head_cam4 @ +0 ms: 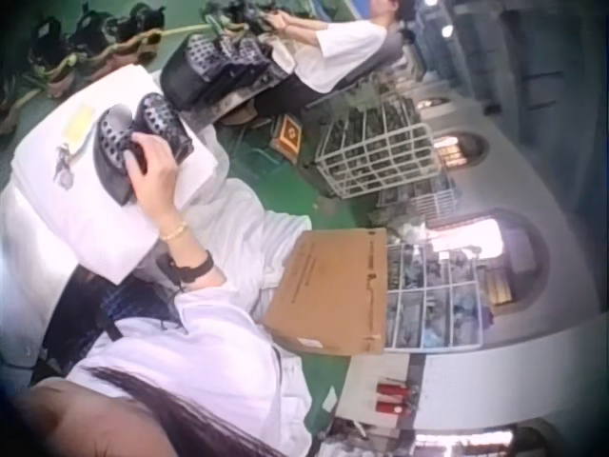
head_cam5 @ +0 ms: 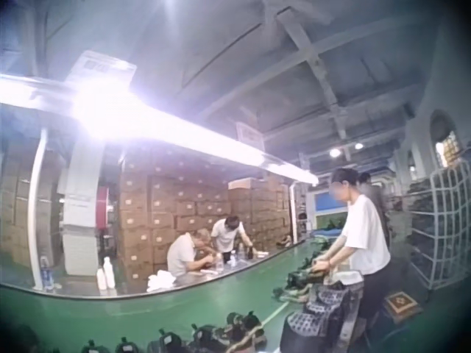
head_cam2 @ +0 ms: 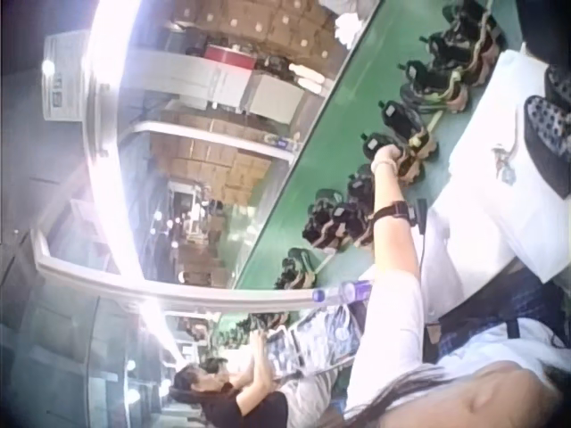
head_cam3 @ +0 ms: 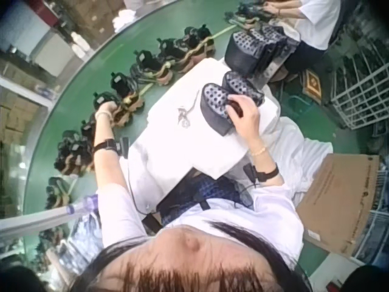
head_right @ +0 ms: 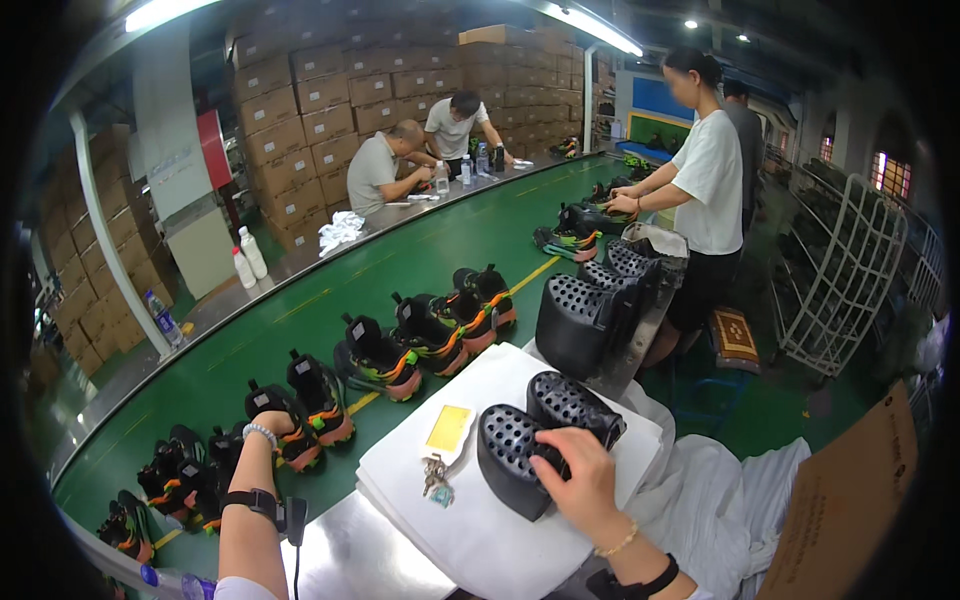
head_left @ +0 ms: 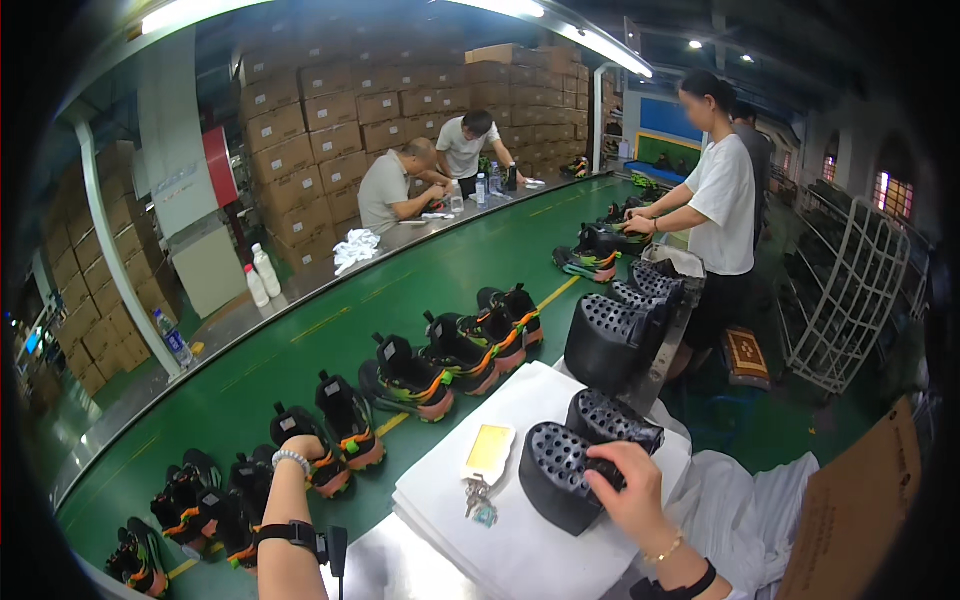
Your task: Inspecting and organizing finished shoes on a production line.
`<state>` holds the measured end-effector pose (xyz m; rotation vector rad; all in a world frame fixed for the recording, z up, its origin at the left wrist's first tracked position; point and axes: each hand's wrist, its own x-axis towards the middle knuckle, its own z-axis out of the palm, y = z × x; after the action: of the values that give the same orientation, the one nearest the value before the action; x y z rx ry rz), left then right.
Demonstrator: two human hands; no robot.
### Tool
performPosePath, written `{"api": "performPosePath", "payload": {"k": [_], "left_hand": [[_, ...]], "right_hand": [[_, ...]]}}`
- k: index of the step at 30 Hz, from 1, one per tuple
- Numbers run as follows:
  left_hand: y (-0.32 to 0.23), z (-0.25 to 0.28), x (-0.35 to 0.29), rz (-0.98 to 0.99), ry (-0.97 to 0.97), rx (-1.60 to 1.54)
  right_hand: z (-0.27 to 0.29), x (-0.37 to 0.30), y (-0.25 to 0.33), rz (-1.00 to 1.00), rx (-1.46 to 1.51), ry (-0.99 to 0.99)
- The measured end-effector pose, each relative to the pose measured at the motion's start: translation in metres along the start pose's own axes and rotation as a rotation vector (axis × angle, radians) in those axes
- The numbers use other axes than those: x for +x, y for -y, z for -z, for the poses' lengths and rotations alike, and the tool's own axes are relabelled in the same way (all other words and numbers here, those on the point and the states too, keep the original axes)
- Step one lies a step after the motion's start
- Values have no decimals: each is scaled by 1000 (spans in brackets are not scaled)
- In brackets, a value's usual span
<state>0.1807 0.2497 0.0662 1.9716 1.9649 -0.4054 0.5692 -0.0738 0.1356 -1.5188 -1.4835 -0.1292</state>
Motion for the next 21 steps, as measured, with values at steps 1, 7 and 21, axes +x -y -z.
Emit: {"api": "performPosePath", "payload": {"k": [1,7,21], "left_hand": [[7,-7,17,5,-18,-63],[29,-21,35,21,-19,-99],[72,-75,-57,-248,23,-84]], "right_hand": [[-6,-2,-2,14,-5,-41],[-14,-9,-6,6,11,-113],[4,-5,20,137,-111,17]]}}
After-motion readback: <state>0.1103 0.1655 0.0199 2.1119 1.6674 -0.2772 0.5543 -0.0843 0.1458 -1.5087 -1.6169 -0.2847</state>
